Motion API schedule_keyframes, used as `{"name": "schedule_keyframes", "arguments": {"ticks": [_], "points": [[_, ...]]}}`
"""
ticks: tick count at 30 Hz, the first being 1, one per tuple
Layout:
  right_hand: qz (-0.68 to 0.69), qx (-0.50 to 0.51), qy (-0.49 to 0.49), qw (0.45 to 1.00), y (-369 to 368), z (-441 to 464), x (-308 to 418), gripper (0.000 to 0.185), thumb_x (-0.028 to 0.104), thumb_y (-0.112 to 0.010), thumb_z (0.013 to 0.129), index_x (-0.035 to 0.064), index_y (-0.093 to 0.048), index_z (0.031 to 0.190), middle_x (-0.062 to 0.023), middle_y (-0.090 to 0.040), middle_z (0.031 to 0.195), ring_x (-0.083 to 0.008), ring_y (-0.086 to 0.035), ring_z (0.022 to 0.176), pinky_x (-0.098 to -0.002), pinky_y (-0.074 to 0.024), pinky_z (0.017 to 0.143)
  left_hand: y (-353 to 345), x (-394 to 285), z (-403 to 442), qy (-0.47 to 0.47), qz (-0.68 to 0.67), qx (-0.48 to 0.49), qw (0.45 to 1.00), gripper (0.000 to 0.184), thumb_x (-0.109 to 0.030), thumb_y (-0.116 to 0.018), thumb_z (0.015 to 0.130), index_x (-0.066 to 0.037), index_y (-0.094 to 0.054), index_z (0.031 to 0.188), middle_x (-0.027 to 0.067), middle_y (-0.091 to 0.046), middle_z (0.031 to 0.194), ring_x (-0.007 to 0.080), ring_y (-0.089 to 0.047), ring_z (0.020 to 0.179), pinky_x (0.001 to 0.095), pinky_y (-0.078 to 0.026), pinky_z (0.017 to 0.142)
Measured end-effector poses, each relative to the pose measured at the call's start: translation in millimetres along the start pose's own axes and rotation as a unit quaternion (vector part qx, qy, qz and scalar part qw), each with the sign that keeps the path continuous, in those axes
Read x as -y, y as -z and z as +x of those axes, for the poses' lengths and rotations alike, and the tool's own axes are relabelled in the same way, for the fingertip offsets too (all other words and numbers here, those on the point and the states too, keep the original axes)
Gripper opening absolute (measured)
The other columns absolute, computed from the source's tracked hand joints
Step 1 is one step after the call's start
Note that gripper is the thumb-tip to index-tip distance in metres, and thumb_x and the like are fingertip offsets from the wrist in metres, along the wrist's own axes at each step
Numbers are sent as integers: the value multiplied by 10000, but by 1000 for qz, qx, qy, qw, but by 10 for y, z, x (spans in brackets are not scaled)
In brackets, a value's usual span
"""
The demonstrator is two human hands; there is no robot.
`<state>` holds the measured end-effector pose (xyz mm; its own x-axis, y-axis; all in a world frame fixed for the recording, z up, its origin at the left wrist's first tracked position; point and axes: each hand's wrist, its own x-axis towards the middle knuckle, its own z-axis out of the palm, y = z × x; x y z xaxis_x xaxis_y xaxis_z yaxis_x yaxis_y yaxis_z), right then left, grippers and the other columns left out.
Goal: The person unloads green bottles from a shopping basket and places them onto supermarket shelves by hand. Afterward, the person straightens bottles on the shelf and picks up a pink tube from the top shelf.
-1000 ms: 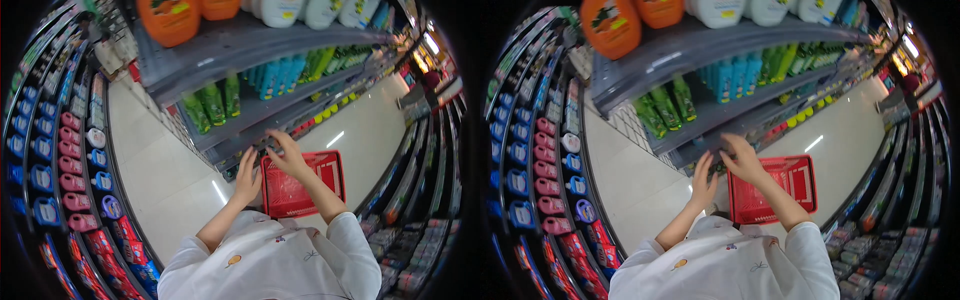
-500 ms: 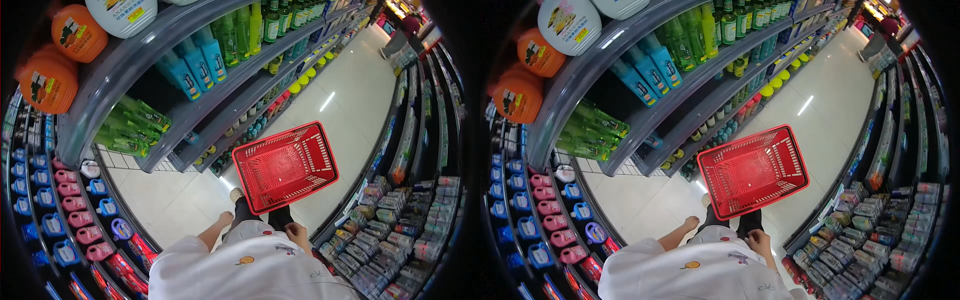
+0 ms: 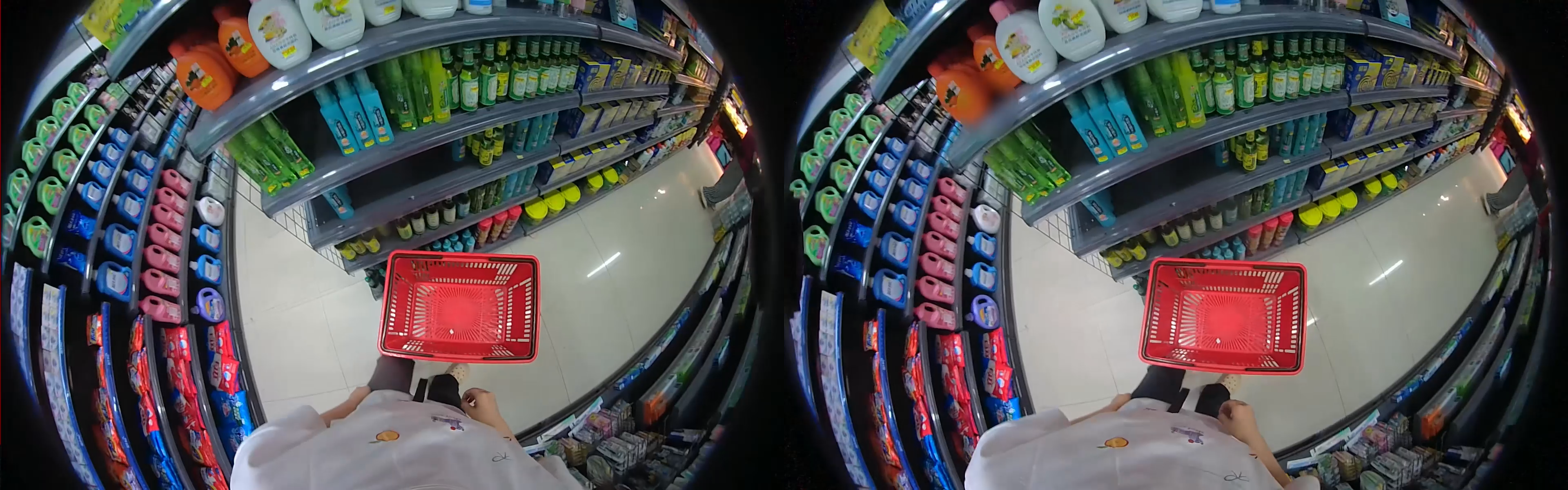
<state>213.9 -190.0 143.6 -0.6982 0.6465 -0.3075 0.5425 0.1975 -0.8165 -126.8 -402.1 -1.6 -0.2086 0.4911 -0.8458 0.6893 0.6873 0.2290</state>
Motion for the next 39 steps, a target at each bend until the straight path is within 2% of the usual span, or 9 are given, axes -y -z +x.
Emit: {"name": "schedule_keyframes", "arguments": {"ticks": [4, 9, 15, 20, 23, 27, 31, 34, 39], "points": [[14, 84, 52, 995, -262, 114, 89, 205, 219, -691, 721, 44, -648, 818, -153, -645, 788, -300, -638, 740, -389, -507, 681, -152, 86, -175, -20, -79, -66, 994, 419, -394, -594, 758, -55, -682, 987, 200, -646, 1040, 358, -609, 1004, 439, -488, 839], [66, 109, 139, 982, -469, 216, 247, 177, 144, -682, 734, 32, -644, 866, -155, -653, 759, -302, -659, 717, -358, -523, 651, -358, -111, -385, 11, -132, -42, 990, 468, -446, -608, 735, -66, -694, 995, 177, -660, 1028, 347, -613, 986, 413, -488, 839], [-7, 59, 77, 995, -424, -19, 351, 208, 227, -669, 732, 36, -663, 812, -144, -667, 763, -297, -660, 719, -373, -524, 674, -573, -110, -142, -127, -122, -90, 980, 451, -429, -597, 741, -56, -696, 974, 184, -661, 1007, 348, -610, 990, 411, -488, 833], [-31, 73, 82, 993, -481, -257, 452, 186, 202, -660, 728, 40, -651, 819, -154, -658, 788, -314, -650, 751, -388, -511, 695, -912, 9, 430, -245, -90, -223, 939, 438, -414, -587, 746, -47, -698, 957, 190, -662, 990, 348, -607, 994, 410, -488, 827], [-88, 55, 53, 993, -429, -529, 484, 179, 187, -663, 733, 52, -641, 849, -149, -659, 829, -299, -653, 780, -379, -511, 701, -865, -44, 444, -294, 173, -99, 935, 380, -341, -574, 758, -22, -695, 924, 205, -659, 960, 358, -613, 974, 413, -494, 817], [-81, 16, -2, 997, -561, -930, 108, 203, 196, -674, 746, 51, -641, 884, -144, -666, 885, -288, -657, 802, -363, -516, 707, -1172, 76, 321, -130, 163, -24, 978, 295, -266, -584, 784, -14, -695, 891, 214, -655, 958, 353, -632, 925, 415, -508, 784], [-19, -75, -29, 997, -659, -1414, 26, 204, 235, -643, 747, 51, -632, 835, -156, -649, 790, -317, -650, 762, -387, -510, 697, -1152, 169, -181, -237, -23, 10, 971, 248, -230, -594, 794, -18, -692, 880, 226, -647, 968, 351, -628, 930, 389, -503, 787], [22, -29, -44, 998, -653, -1450, -160, 285, 280, -609, 796, 20, -627, 908, -171, -650, 873, -310, -646, 802, -366, -510, 693, -1210, -32, -325, -259, -92, 10, 961, 243, -214, -579, 792, -15, -688, 878, 225, -645, 975, 350, -621, 941, 392, -495, 798], [-5, 45, 83, 996, -293, -1188, -207, 255, 229, -601, 792, -8, -610, 886, -189, -640, 829, -318, -645, 768, -374, -506, 686, -1229, -506, -476, -273, -162, -30, 948, 236, -189, -554, 790, -9, -683, 874, 224, -641, 987, 350, -608, 960, 398, -482, 816]]}}
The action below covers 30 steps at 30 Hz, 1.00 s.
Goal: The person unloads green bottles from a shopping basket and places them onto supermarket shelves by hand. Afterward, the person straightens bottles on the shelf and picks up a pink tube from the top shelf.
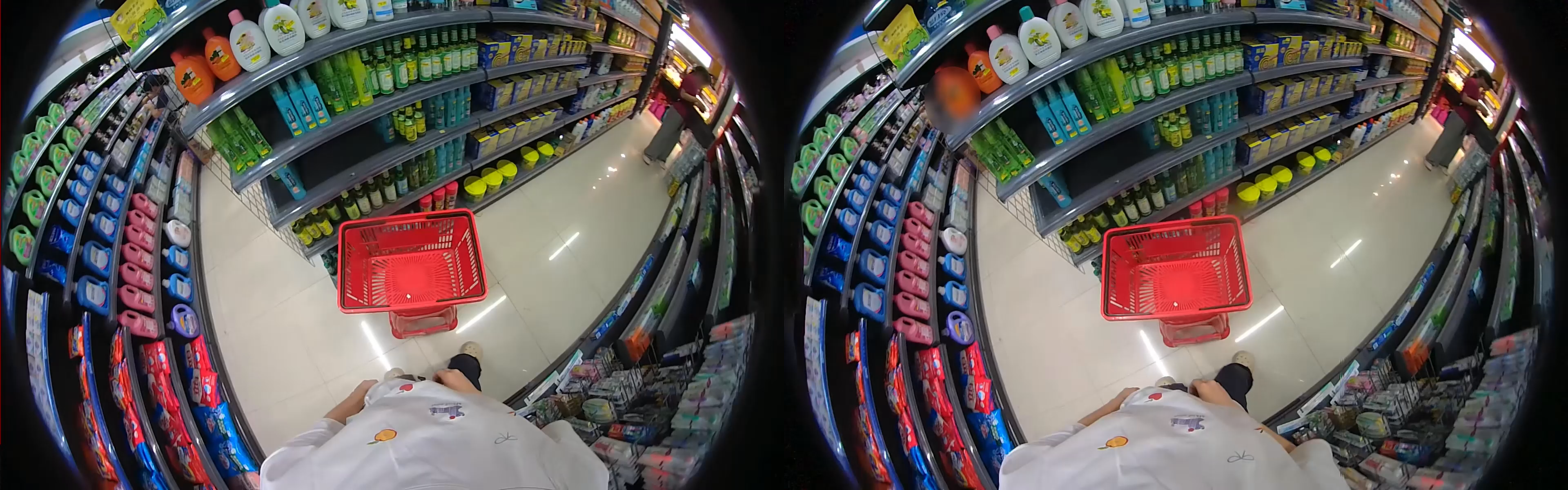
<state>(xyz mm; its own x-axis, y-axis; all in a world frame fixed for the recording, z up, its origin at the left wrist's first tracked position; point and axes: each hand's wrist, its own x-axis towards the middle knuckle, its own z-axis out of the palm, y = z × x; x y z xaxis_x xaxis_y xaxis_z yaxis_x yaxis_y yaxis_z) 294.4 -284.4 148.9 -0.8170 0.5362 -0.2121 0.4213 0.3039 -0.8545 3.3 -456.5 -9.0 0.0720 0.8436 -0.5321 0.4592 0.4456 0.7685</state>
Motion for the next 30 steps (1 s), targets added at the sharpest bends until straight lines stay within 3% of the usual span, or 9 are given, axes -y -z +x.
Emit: {"name": "schedule_keyframes", "arguments": {"ticks": [6, 7, 8, 9, 14, 18, 22, 28, 30], "points": [[-66, 43, 36, 996, 1010, -73, -417, 205, 223, -613, 766, 22, -602, 808, -172, -638, 790, -343, -637, 756, -414, -502, 686, -678, 102, 418, 264, 192, -106, 939, 241, -185, -544, 758, -68, -715, 883, 179, -670, 948, 334, -641, 912, 385, -509, 792], [-73, 51, 19, 996, 1210, -152, -473, 202, 219, -623, 753, 25, -605, 804, -169, -639, 780, -338, -639, 747, -409, -504, 680, -707, -141, 432, 319, 134, -71, 935, 243, -188, -563, 754, -85, -719, 909, 161, -674, 955, 327, -645, 914, 380, -513, 812], [-77, 58, 3, 995, 1370, -201, -510, 199, 215, -634, 740, 27, -607, 800, -166, -641, 770, -333, -640, 739, -404, -506, 674, -861, -302, 480, 319, 31, -173, 931, 239, -188, -567, 755, -82, -717, 907, 164, -673, 952, 324, -646, 913, 377, -513, 813], [-80, 59, -6, 995, 1509, -131, -539, 197, 211, -644, 728, 29, -610, 796, -162, -642, 760, -328, -641, 730, -399, -509, 668, -873, -454, 579, 309, -66, -277, 907, 235, -188, -571, 755, -79, -716, 905, 167, -672, 948, 322, -646, 911, 375, -513, 815], [-32, -2, -3, 999, 1967, 334, -713, 144, 118, -642, 726, -3, -625, 802, -138, -634, 688, -237, -643, 633, -336, -509, 602, -211, -1726, 862, 32, -78, -367, 926, 221, -118, -517, 796, -15, -660, 928, 192, -657, 847, 308, -649, 830, 383, -498, 738], [-19, -44, 76, 996, 2291, 1009, -555, 106, 51, -601, 759, -18, -608, 838, -143, -632, 732, -208, -631, 628, -322, -506, 602, 646, -2501, 1213, -23, -114, -403, 908, 211, -61, -483, 856, 31, -635, 969, 170, -651, 816, 228, -657, 764, 326, -497, 697], [114, -79, -3, 990, 2640, 1560, -265, 135, 99, -605, 803, -2, -604, 893, -124, -632, 749, -179, -629, 681, -312, -495, 626, 1761, -2908, 1718, -155, -200, -384, 888, 226, -33, -476, 899, 17, -606, 1077, 106, -667, 841, 150, -644, 811, 273, -499, 733], [29, -137, 154, 978, 3435, 2608, 433, 196, 119, -627, 815, -8, -603, 962, -109, -644, 753, -160, -643, 714, -305, -507, 646, 3192, -3903, 2172, -281, -152, -426, 846, 306, 31, -465, 859, 35, -558, 1150, 71, -636, 943, 120, -570, 812, 249, -465, 761], [-5, -160, 208, 965, 3728, 3047, 796, 219, 124, -634, 807, -24, -611, 966, -137, -658, 788, -210, -662, 740, -317, -515, 672, 3555, -4144, 2411, -282, -211, -433, 830, 318, -19, -463, 904, 37, -532, 1209, 107, -620, 1087, 171, -604, 984, 283, -483, 848]]}}
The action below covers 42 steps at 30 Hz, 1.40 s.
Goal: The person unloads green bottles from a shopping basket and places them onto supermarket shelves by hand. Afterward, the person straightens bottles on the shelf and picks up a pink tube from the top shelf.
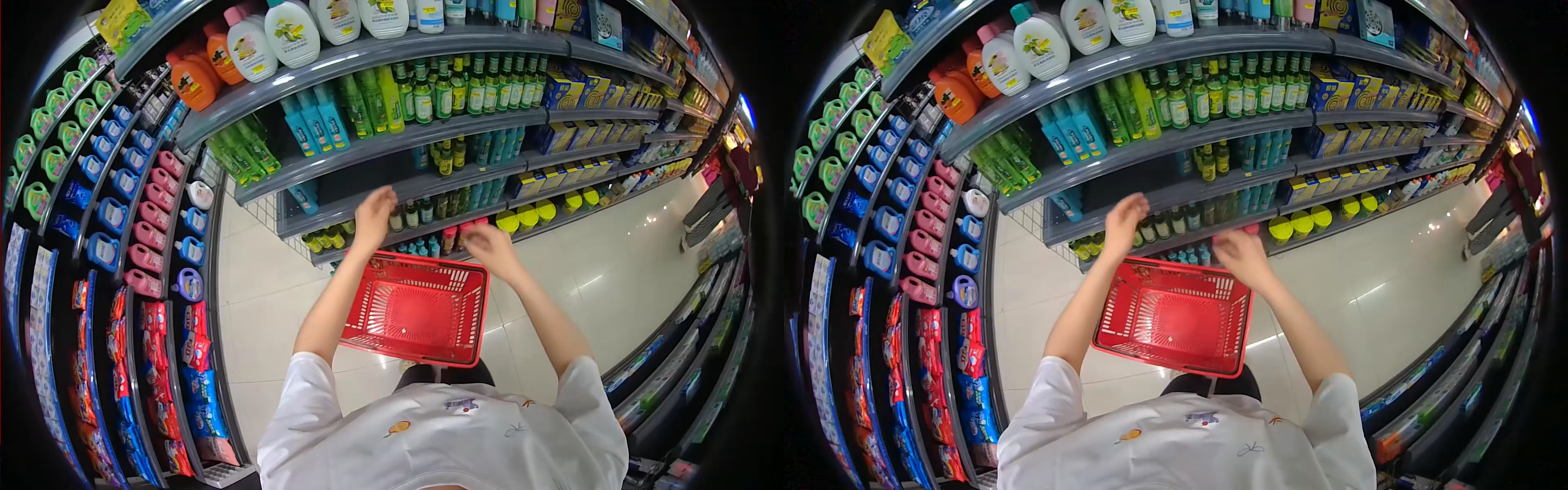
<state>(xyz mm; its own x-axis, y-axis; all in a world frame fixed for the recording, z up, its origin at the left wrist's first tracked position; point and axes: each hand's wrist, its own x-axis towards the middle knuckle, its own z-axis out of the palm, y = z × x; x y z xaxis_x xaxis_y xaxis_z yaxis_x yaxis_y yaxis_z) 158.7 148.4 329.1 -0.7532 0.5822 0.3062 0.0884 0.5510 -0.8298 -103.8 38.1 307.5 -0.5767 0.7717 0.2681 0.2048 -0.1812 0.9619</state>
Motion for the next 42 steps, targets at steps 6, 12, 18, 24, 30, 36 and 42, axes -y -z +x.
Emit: {"name": "schedule_keyframes", "arguments": {"ticks": [6, 12, 18, 24, 30, 36, 42], "points": [[2, -108, 73, 992, -207, 1784, 111, 268, 112, -643, 796, -57, -629, 1003, -208, -672, 903, -283, -682, 815, -334, -529, 723, -339, -11, 1076, -31, 78, -129, 988, 368, -20, -479, 899, 69, -473, 1255, 167, -572, 1196, 226, -581, 1087, 292, -455, 910], [11, -115, 57, 992, -663, 2728, -50, 235, 103, -610, 804, -69, -602, 964, -246, -652, 857, -368, -652, 804, -425, -518, 716, -482, -75, 1452, -21, 115, -167, 979, 483, -37, -473, 904, 12, -366, 1372, 183, -426, 1352, 251, -520, 1192, 293, -460, 900], [-88, -95, 63, 990, -752, 2852, -173, 209, 136, -586, 826, -57, -616, 899, -260, -622, 734, -412, -620, 703, -475, -494, 655, -484, -14, 1529, -2, 156, -152, 976, 525, -18, -448, 891, 7, -319, 1400, 202, -376, 1376, 302, -449, 1256, 321, -453, 937], [-88, -104, 74, 988, -750, 2889, -203, 188, 124, -620, 808, -61, -601, 837, -252, -615, 790, -411, -612, 791, -467, -490, 700, -503, -44, 1567, 0, 137, -159, 978, 541, -11, -437, 873, 38, -305, 1395, 219, -397, 1367, 309, -458, 1251, 328, -433, 957], [-87, -92, 64, 990, -734, 2898, -203, 209, 132, -643, 798, -70, -604, 836, -244, -618, 817, -408, -612, 801, -467, -488, 713, -585, -138, 1558, 5, 202, -186, 962, 525, -17, -441, 865, 57, -331, 1373, 234, -431, 1351, 293, -500, 1213, 328, -445, 931], [-38, -127, 80, 988, -527, 2659, -208, 227, 147, -644, 807, -70, -629, 873, -224, -648, 771, -357, -652, 739, -410, -515, 684, -818, -358, 1399, -28, 213, -241, 946, 381, -51, -469, 882, 72, -496, 1242, 211, -557, 1228, 258, -597, 1085, 321, -474, 876], [-67, -154, 51, 985, -159, 2734, -250, 276, 189, -625, 828, -67, -604, 928, -232, -651, 756, -371, -654, 724, -426, -521, 662, -1151, -287, 1677, 11, 137, -202, 970, 417, -115, -450, 906, 77, -457, 1276, 206, -556, 1228, 253, -575, 1097, 292, -445, 889]]}}
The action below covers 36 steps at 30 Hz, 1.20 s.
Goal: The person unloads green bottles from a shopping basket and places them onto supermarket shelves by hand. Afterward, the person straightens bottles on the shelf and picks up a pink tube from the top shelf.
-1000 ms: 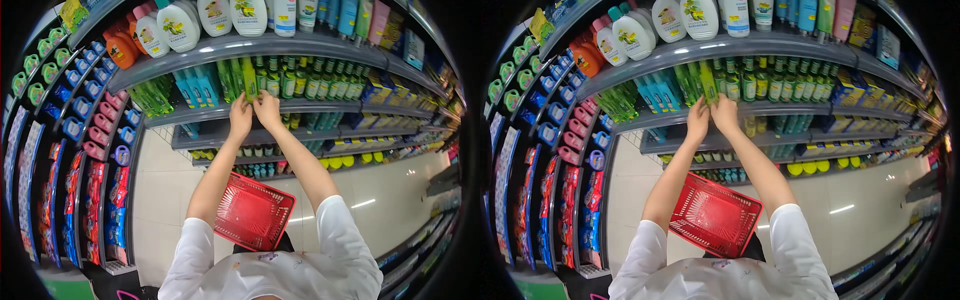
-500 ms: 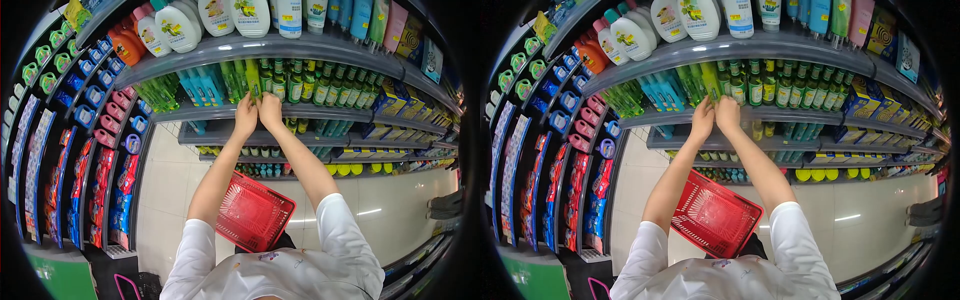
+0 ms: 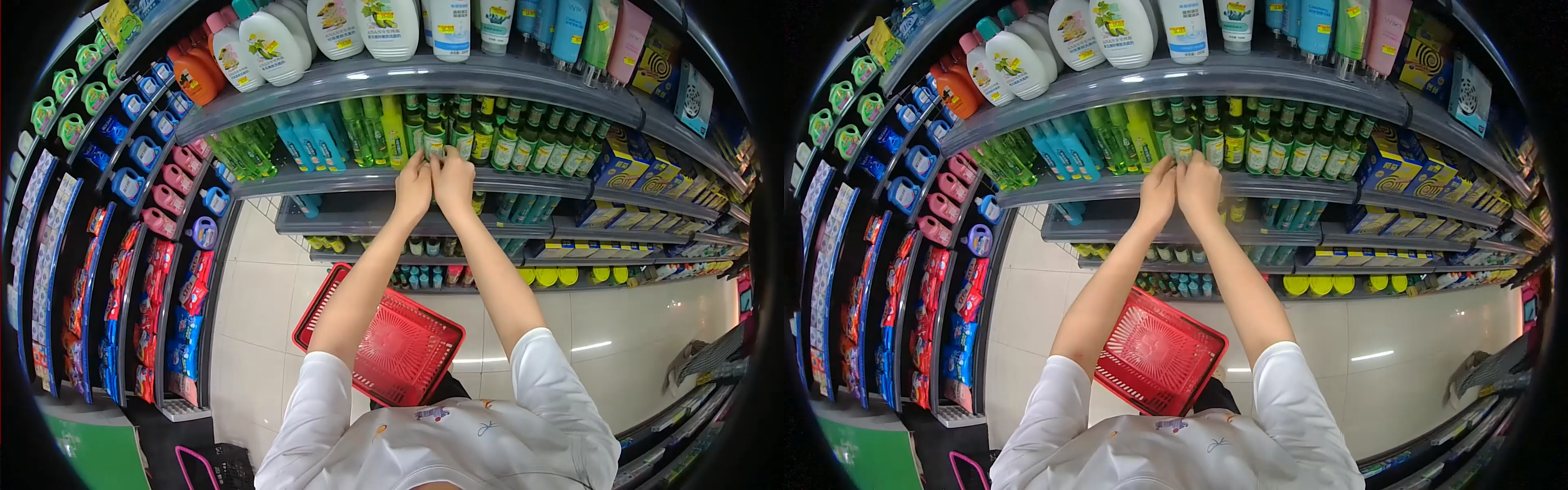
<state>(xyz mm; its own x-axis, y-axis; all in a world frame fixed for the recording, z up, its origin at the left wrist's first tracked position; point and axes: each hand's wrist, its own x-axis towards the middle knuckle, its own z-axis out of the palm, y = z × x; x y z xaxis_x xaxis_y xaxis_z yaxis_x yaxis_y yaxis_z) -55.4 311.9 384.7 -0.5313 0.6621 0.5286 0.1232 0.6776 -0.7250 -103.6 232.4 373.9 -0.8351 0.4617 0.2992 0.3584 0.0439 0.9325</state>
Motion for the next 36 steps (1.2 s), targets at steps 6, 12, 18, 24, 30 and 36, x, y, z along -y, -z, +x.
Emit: {"name": "schedule_keyframes", "arguments": {"ticks": [6, 12, 18, 24, 30, 36], "points": [[-58, 39, 3, 998, -45, 125, -14, 283, 205, -624, 833, -72, -566, 841, -267, -616, 699, -423, -630, 698, -462, -512, 625, -62, 119, 157, 92, -98, 41, 990, 483, -149, -425, 928, 87, -370, 1346, 187, -527, 1280, 223, -516, 1152, 283, -375, 960], [-40, 21, 13, 999, -119, 152, -103, 275, 195, -612, 841, -68, -539, 807, -272, -612, 708, -431, -625, 697, -469, -507, 606, -32, -90, 60, 72, -44, 45, 995, 429, -135, -419, 935, 80, -438, 1306, 172, -540, 1274, 212, -519, 1154, 276, -376, 959], [-36, 16, 11, 999, -118, 95, -95, 264, 191, -578, 865, -61, -500, 843, -280, -612, 725, -444, -619, 725, -486, -501, 623, -64, -2, 62, 59, -70, 34, 995, 421, -140, -420, 937, 54, -449, 1310, 166, -557, 1257, 209, -519, 1160, 276, -373, 962], [-11, 23, -44, 999, -138, 76, -66, 274, 194, -578, 869, -63, -483, 889, -291, -610, 739, -455, -615, 736, -491, -496, 623, -27, -167, 32, 80, -17, 53, 995, 431, -163, -426, 938, 39, -448, 1318, 161, -566, 1247, 199, -531, 1135, 272, -378, 950], [30, -16, -21, 999, -242, -17, -238, 287, 170, -585, 859, -61, -489, 1000, -251, -633, 780, -438, -623, 739, -481, -493, 619, 27, -218, 1, 79, -16, 80, 994, 422, -132, -458, 928, 44, -452, 1312, 170, -562, 1251, 197, -542, 1125, 269, -403, 934], [147, 112, 44, 982, 644, -1338, -619, 499, 192, -755, 722, 24, -528, 1133, -156, -649, 911, -287, -667, 745, -375, -525, 645, 331, 7, -1081, -95, 34, 40, 994, 356, -25, -463, 921, 41, -494, 1269, 177, -536, 1285, 262, -516, 1197, 335, -390, 1003]]}}
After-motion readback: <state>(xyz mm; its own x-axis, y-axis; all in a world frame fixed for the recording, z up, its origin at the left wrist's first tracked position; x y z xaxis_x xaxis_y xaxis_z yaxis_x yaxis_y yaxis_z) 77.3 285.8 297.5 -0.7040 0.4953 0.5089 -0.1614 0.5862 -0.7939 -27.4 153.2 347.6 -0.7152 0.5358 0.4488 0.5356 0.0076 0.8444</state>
